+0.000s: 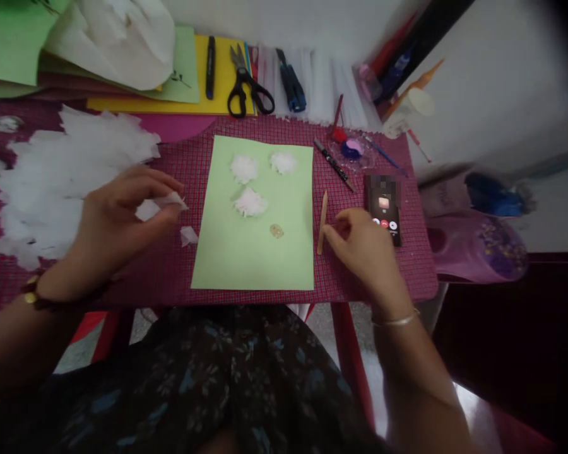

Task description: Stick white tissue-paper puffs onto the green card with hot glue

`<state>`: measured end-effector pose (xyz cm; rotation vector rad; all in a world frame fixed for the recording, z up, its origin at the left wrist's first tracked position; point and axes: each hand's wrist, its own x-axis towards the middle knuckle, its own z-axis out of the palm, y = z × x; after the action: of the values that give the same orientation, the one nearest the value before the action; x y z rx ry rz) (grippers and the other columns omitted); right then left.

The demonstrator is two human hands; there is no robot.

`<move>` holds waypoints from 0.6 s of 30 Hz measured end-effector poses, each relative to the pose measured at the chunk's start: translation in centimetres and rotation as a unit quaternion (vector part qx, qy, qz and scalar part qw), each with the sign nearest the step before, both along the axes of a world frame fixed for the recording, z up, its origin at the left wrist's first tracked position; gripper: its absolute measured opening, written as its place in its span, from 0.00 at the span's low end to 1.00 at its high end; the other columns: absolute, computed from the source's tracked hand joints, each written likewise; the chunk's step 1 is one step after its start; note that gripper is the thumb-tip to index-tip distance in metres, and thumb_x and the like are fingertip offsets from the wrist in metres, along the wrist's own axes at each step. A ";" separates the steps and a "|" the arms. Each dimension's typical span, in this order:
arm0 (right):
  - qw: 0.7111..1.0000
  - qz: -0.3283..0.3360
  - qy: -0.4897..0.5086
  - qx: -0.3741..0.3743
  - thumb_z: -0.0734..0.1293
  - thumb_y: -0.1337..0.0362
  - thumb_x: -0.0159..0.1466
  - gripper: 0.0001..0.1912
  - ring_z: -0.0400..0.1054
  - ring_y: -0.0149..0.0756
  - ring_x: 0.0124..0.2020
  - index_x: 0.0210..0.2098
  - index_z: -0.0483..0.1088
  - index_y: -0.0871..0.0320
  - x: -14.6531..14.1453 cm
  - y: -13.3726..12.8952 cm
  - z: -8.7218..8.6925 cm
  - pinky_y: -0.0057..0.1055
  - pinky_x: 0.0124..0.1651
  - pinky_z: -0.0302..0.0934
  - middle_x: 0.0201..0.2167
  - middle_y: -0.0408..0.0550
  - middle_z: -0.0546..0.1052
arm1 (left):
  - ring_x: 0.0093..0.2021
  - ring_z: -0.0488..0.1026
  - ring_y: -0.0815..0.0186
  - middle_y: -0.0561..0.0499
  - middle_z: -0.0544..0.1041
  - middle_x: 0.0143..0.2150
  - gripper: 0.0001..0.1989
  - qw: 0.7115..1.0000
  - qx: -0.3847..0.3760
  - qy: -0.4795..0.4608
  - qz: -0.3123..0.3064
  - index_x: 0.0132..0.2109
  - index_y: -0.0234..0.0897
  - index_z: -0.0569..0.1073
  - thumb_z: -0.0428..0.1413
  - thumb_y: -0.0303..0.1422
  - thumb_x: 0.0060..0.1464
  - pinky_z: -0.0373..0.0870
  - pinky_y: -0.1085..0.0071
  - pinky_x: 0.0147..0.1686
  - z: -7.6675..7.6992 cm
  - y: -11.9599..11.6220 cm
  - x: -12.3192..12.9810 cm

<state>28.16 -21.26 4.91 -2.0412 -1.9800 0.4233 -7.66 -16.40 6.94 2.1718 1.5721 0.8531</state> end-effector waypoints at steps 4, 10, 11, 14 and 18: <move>0.984 -0.003 -0.160 -0.083 0.65 0.59 0.65 0.14 0.74 0.50 0.40 0.43 0.71 0.65 -1.5 1.7 -0.5 0.39 0.40 0.65 0.41 0.61 0.78 | 0.44 0.75 0.60 0.49 0.77 0.42 0.06 0.996 0.025 -0.036 -0.080 0.32 0.43 0.72 0.57 0.38 0.54 0.72 0.60 0.45 -0.4 0.7 2.2; 0.972 0.021 -0.212 -0.095 0.59 0.72 0.62 0.16 0.76 0.49 0.38 0.48 0.71 0.68 -1.0 2.3 -0.5 0.37 0.37 0.63 0.41 0.65 0.79 | 0.26 0.65 0.72 0.56 0.71 0.27 0.08 0.943 -0.253 -0.210 -0.055 0.36 0.38 0.73 0.59 0.38 0.54 0.61 0.74 0.25 -3.2 0.9 3.1; 0.981 0.020 -0.178 -0.080 0.59 0.73 0.62 0.19 0.76 0.47 0.37 0.51 0.70 0.68 -0.6 2.1 -0.7 0.37 0.36 0.63 0.40 0.63 0.79 | 0.25 0.65 0.73 0.57 0.71 0.27 0.09 0.923 -0.285 -0.252 -0.053 0.37 0.38 0.73 0.61 0.38 0.53 0.61 0.75 0.24 -3.5 0.8 3.1; 0.999 0.011 0.049 -0.013 0.61 0.74 0.60 0.28 0.71 0.37 0.27 0.60 0.65 0.60 0.8 1.3 -1.1 0.33 0.32 0.63 0.32 0.48 0.78 | 0.23 0.66 0.73 0.59 0.71 0.24 0.14 0.890 -0.318 -0.320 -0.067 0.43 0.40 0.72 0.63 0.36 0.50 0.64 0.76 0.24 -3.8 0.7 3.5; 0.904 -0.026 0.424 0.036 0.63 0.69 0.63 0.12 0.66 0.29 0.19 0.41 0.76 0.53 1.7 0.1 -1.1 0.29 0.27 0.66 0.21 0.38 0.73 | 0.22 0.70 0.71 0.60 0.73 0.23 0.16 0.892 -0.318 -0.308 -0.090 0.45 0.42 0.69 0.63 0.33 0.49 0.68 0.74 0.25 -3.8 0.7 4.0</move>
<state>29.86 -21.13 3.82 -1.4597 -1.3610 0.9997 -3.70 -15.74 3.09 1.3661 1.0920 0.7267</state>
